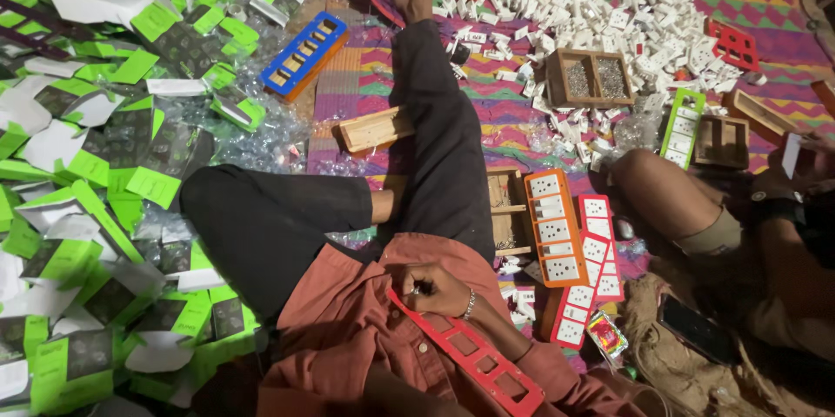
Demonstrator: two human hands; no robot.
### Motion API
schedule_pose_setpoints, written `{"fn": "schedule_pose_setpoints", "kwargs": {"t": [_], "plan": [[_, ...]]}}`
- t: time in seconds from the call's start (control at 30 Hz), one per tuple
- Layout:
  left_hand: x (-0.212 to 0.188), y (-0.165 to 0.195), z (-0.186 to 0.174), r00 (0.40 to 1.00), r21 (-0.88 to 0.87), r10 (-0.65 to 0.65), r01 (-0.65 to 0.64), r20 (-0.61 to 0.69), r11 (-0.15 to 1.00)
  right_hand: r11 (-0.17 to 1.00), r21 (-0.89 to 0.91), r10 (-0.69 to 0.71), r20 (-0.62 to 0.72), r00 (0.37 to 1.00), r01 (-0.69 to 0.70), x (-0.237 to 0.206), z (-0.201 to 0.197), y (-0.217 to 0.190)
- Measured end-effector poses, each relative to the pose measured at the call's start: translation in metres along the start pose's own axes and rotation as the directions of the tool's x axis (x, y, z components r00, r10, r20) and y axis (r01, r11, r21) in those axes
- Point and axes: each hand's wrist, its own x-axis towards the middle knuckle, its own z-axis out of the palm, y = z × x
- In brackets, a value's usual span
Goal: The person sits on the floor and assembles electrical components by inserting white plastic pieces into red and orange plastic frames. They handle multiple frames, picking them up, inserting the pieces, and placing them down.
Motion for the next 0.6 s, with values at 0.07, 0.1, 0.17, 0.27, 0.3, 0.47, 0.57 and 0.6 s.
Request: {"fn": "schedule_pose_setpoints", "kwargs": {"t": [0.07,0.1,0.17,0.27,0.3,0.47,0.57,0.6], "plan": [[-0.037,0.016,-0.002,0.999,-0.034,0.045,-0.046,-0.016,0.998,0.999,-0.011,-0.048,-0.016,0.999,0.048,0.000,0.003,0.005],[-0.054,0.024,-0.002,0.997,-0.066,0.069,-0.070,-0.017,0.995,0.998,-0.041,-0.054,-0.038,0.998,0.053,0.002,0.006,0.007],[-0.084,0.036,-0.004,0.994,-0.140,0.113,-0.113,-0.008,0.984,0.994,-0.095,-0.054,-0.075,0.996,0.047,0.001,0.010,0.009],[-0.143,0.065,-0.018,0.985,-0.301,0.158,-0.133,0.063,0.945,0.990,0.132,-0.025,-0.114,0.993,0.040,0.004,0.015,0.006],[-0.162,0.076,-0.020,0.982,-0.362,0.154,-0.105,0.111,0.926,0.981,0.190,-0.014,-0.122,0.992,0.037,0.004,0.013,0.003],[-0.260,0.111,0.014,0.929,-0.540,0.029,0.189,0.369,0.820,0.954,0.296,0.019,-0.248,0.969,0.057,-0.007,-0.014,-0.008],[-0.308,0.113,0.060,0.874,-0.566,-0.095,0.387,0.476,0.728,0.950,0.307,0.029,-0.260,0.965,0.054,-0.013,-0.011,0.000],[-0.321,0.114,0.073,0.864,-0.598,-0.130,0.438,0.487,0.671,0.951,0.304,0.025,-0.273,0.962,0.062,-0.014,-0.012,0.005]]}}
